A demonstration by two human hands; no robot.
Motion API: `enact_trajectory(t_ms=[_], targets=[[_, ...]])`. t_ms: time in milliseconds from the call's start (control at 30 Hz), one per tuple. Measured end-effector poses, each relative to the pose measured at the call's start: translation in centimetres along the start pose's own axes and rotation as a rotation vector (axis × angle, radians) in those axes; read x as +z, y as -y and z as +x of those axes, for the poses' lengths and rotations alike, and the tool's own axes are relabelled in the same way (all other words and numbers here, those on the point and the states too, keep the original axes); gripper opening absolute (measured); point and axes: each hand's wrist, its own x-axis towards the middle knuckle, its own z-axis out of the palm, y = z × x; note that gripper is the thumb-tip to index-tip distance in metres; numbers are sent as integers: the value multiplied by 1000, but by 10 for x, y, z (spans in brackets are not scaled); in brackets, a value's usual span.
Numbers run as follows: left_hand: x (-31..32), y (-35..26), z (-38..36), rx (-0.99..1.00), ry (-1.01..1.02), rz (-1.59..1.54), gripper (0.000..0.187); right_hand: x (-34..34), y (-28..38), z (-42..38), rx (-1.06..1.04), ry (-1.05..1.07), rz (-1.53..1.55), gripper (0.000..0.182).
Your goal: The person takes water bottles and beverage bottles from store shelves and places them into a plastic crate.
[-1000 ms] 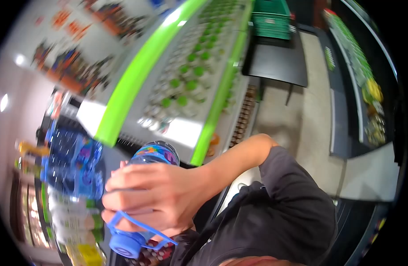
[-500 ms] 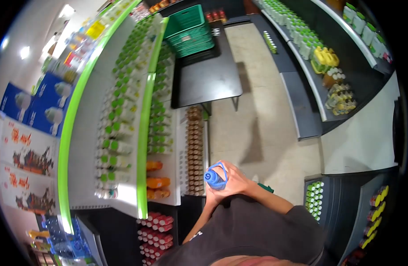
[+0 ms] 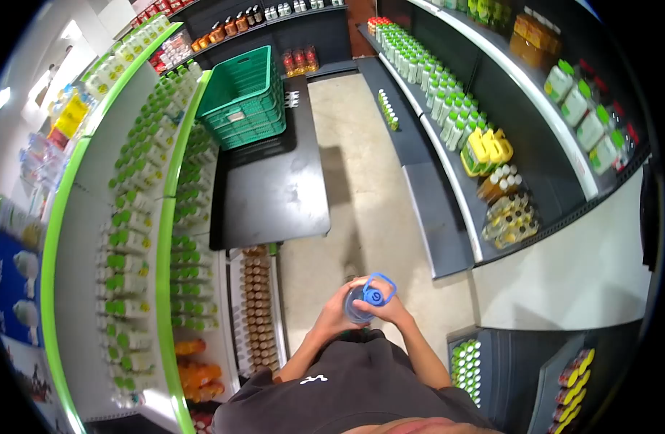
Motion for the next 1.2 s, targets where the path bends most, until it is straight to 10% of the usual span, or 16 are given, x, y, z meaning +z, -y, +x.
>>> enact_trajectory(t_ms=[567,1200], targets=[[-100,83,304,-13,-30,114,96,-83,-79,306,-183,-96,-65,28],[-99,134,656,-192,-57,330,100,-317,-162,616,348,221,37,47]])
